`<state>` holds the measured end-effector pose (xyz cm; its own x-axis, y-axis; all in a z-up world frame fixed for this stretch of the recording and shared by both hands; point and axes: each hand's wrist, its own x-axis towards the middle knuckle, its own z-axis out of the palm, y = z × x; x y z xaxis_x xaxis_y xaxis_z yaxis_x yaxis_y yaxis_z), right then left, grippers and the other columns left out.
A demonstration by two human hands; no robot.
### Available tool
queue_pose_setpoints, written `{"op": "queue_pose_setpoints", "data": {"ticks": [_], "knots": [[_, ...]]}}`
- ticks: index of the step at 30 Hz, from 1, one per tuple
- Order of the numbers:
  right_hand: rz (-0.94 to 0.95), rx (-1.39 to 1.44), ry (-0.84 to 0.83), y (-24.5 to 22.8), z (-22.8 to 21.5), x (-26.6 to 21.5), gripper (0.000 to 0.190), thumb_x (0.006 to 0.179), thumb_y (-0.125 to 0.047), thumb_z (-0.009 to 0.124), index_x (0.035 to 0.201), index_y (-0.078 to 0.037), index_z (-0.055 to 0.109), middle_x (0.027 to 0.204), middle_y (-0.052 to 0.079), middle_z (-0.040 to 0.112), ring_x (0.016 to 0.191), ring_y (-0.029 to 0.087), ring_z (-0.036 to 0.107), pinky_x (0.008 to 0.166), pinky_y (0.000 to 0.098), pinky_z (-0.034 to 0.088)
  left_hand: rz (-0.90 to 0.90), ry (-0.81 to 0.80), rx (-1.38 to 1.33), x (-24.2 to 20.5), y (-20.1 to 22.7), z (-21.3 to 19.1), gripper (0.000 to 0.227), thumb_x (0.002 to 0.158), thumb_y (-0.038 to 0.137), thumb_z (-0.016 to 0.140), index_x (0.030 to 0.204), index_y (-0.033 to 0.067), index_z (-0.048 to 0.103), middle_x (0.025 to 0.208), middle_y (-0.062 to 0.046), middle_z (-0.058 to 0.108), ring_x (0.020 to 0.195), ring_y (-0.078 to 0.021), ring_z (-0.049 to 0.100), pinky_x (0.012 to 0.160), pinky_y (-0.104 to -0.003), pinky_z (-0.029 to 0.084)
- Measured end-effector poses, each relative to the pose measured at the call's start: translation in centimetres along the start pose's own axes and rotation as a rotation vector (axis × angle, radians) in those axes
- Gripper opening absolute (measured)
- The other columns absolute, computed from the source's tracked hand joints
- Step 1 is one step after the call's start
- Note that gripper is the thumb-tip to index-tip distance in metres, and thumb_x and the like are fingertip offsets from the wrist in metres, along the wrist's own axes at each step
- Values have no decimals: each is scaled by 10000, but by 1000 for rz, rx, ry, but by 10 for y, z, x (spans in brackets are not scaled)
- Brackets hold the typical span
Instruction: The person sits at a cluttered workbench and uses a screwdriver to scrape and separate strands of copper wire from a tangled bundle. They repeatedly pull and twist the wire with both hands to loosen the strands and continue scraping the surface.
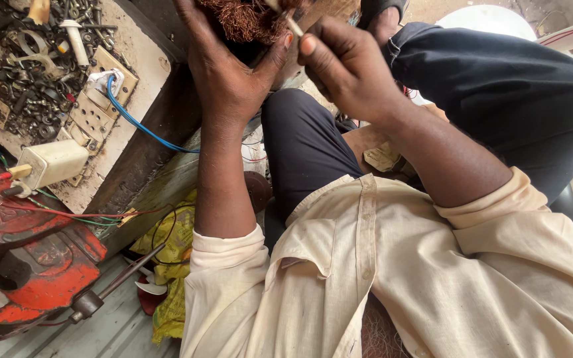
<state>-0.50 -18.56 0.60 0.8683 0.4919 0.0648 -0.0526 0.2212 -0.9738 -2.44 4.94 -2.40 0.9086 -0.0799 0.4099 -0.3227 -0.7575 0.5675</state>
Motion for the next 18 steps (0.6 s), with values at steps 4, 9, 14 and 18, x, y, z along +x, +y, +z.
{"op": "queue_pose_setpoints", "data": {"ticks": [4, 9, 14, 18], "knots": [[558, -74, 420, -36, -27, -11, 335, 1098, -302, 430, 887, -102, 597, 625, -33, 558, 427, 70, 481, 435, 220, 399, -28, 43, 72, -3, 3, 1, 1238, 1044, 475, 931, 1625, 20, -64, 1616, -292, 272, 1533, -391, 384, 1294, -448, 344], [-71, 47, 188, -44, -52, -25, 316, 1169, -272, 498, 993, -28, 593, 715, 29, 562, 519, 93, 472, 490, 246, 354, -23, 75, 10, 4, 15, -4, 1233, 1020, 426, 956, 1630, 54, -50, 1664, -258, 218, 1568, -381, 327, 1285, -427, 289], [-31, -496, 94, -29, -38, -49, 276, 1152, -255, 598, 1058, 4, 618, 727, 60, 590, 610, 163, 570, 557, 333, 464, 12, 78, -10, 8, 17, -3, 1205, 1035, 399, 909, 1646, 109, -88, 1712, -203, 133, 1572, -325, 234, 1316, -400, 232], [-98, -707, 28, -16, -27, -52, 267, 1115, -244, 623, 996, -5, 619, 711, 124, 600, 609, 282, 619, 567, 407, 473, 20, 71, -22, 2, 7, -1, 1190, 1043, 412, 864, 1662, 140, -115, 1731, -159, 54, 1596, -288, 144, 1339, -390, 178]]}}
